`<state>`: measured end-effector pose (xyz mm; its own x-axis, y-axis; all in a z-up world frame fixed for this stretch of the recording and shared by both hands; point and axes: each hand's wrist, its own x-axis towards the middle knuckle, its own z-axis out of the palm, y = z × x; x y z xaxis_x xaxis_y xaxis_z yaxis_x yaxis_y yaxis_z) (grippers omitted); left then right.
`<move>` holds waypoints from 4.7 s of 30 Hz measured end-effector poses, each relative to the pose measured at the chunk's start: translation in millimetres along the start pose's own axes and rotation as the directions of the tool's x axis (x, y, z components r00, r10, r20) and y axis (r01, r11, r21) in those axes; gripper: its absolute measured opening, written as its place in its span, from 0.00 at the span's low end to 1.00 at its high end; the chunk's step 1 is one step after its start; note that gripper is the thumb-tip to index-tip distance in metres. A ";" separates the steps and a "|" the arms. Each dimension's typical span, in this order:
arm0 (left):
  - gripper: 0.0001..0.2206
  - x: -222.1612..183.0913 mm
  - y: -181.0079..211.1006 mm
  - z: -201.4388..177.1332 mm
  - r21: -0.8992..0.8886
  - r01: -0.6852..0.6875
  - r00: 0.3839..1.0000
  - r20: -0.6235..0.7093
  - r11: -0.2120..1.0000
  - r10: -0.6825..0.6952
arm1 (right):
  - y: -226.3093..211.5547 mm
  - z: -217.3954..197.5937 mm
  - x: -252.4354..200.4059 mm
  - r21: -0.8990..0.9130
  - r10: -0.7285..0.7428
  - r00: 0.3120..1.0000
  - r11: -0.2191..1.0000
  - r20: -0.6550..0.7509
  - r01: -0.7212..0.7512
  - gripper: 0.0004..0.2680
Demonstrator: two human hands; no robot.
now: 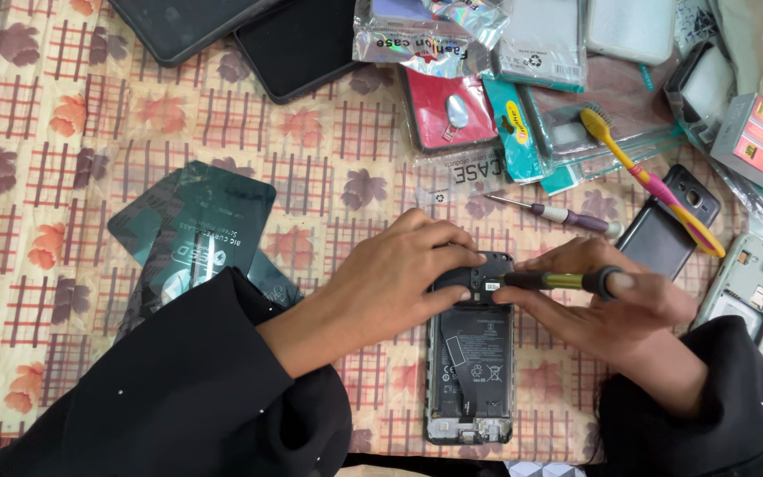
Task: The person disassembles a smartphone by removing screws and detaching internal components. They use a screwdriver to remove screws, a brush to clean the interior, and tweezers to handle small parts. The person repeatedly removes and reattaches the motherboard and other components.
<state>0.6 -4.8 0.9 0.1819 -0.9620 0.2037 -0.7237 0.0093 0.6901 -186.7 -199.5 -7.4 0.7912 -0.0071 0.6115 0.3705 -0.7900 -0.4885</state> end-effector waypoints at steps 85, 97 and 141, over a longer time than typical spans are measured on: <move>0.11 -3.5 13.6 12.2 0.046 -0.233 0.954 -0.181 0.971 0.238 | 144.3 -224.1 -34.6 -0.618 0.211 0.868 0.628 -0.449 -0.472 0.09; 0.11 -4.0 13.9 7.3 0.020 -0.234 0.961 -0.144 0.972 0.235 | 184.3 -247.8 -69.2 -0.672 0.361 0.838 0.502 -0.409 -0.545 0.19; 0.12 -4.0 13.0 10.1 0.024 -0.230 0.966 -0.118 0.973 0.231 | 152.2 -240.7 -54.5 -0.520 0.391 0.759 0.560 -0.520 -0.645 0.14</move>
<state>-16.2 -3.7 2.0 0.0874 -0.8946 0.4382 -0.7619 0.2233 0.6080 -290.6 -466.9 34.8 0.4923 -0.6332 0.5973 -0.5559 -0.7567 -0.3440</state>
